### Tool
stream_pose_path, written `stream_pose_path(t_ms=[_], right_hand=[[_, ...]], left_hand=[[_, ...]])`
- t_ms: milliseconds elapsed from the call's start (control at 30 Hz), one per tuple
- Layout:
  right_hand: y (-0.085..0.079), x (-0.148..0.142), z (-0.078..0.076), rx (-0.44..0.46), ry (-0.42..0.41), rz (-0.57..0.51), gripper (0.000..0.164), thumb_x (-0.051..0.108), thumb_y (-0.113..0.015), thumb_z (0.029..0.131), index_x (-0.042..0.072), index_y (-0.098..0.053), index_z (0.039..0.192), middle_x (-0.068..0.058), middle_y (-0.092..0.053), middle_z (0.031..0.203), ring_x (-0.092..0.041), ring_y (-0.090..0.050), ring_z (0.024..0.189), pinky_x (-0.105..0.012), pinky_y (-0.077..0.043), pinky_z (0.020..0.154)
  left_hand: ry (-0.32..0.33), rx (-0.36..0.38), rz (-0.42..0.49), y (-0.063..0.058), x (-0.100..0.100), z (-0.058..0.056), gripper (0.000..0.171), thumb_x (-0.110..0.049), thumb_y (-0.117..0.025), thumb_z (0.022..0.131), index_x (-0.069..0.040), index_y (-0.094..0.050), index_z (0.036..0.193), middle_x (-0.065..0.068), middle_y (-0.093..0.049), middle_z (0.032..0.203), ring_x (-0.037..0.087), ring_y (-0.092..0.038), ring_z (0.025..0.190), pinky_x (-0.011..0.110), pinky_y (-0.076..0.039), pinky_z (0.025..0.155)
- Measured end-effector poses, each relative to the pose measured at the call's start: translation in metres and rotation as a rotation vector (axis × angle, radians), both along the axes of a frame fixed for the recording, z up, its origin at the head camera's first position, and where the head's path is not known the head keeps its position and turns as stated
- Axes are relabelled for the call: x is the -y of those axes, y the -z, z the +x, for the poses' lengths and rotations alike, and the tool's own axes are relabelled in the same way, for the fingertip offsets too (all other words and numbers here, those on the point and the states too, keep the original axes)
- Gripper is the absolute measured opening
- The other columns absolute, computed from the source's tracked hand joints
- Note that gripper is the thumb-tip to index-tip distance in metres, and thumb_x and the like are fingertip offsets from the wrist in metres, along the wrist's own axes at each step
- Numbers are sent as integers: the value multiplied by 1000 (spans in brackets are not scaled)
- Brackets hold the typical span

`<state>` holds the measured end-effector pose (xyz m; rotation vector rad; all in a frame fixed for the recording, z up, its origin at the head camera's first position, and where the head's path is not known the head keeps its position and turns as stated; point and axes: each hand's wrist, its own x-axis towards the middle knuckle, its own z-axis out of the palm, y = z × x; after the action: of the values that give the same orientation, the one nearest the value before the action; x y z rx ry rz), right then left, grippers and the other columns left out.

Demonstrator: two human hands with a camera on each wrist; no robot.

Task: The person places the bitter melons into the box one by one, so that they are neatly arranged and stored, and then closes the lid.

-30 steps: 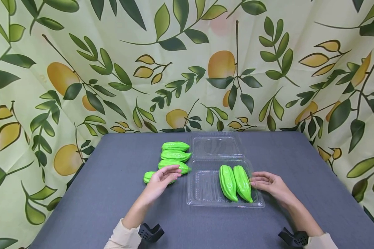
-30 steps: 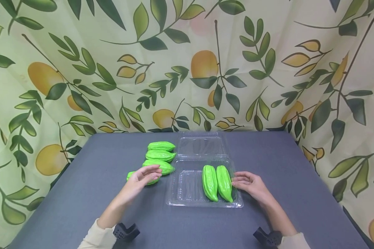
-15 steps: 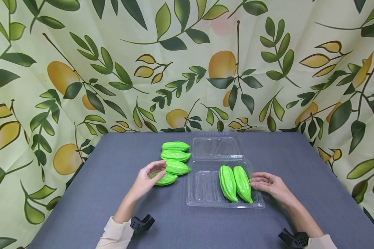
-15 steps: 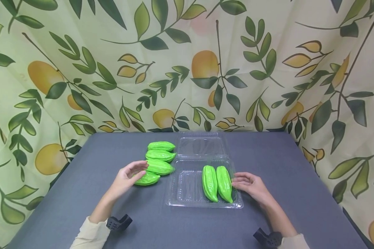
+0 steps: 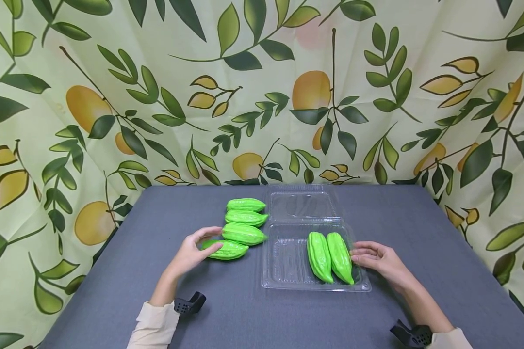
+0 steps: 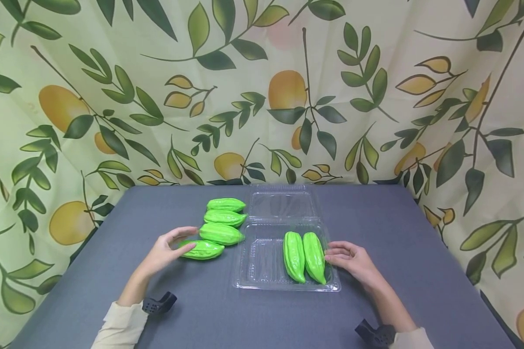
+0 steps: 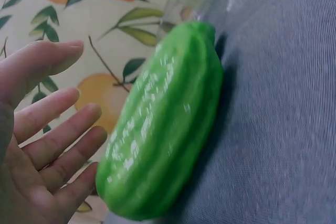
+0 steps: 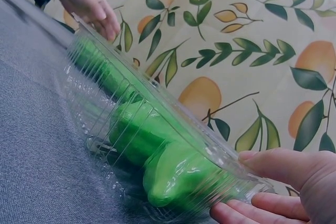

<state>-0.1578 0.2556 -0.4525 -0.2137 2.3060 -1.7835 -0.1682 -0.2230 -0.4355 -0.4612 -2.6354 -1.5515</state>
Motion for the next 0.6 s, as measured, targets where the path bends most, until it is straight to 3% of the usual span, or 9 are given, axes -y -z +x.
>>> stream_pose_path(t_ms=[233,367,467,600], right_hand=[[1,0,1,1,-2,-7,54,10,-62,93,-21,-40,131,24,-68,93,6,-67,89,-13,-55,77],[1,0,0,9,5,0,54,11,-62,92,-19,-41,131,24,-68,93,7,-66,89,-13,-55,77],[1,1,0,20,12,4,54,11,-63,92,-19,-41,131,24,-68,92,7,-66,88,-13,-55,77],[0,1,0,30,13,6,55,12,-63,92,-19,-40,132,25,-68,92,8,-66,88,-14,-55,77]], left_hand=[[-24,24,-42,8,9,-2,43,-16,-72,86,-3,-60,126,16,-66,125,22,-59,118,39,-46,106],[-23,21,-56,13,14,-5,44,-15,-73,84,-2,-61,125,17,-66,125,25,-58,120,41,-46,107],[-13,17,-72,17,18,-7,45,-15,-74,83,-1,-62,124,19,-66,124,25,-59,118,31,-49,102],[3,50,-89,21,23,-8,48,-17,-77,81,-2,-62,125,19,-65,126,4,-58,110,13,-46,91]])
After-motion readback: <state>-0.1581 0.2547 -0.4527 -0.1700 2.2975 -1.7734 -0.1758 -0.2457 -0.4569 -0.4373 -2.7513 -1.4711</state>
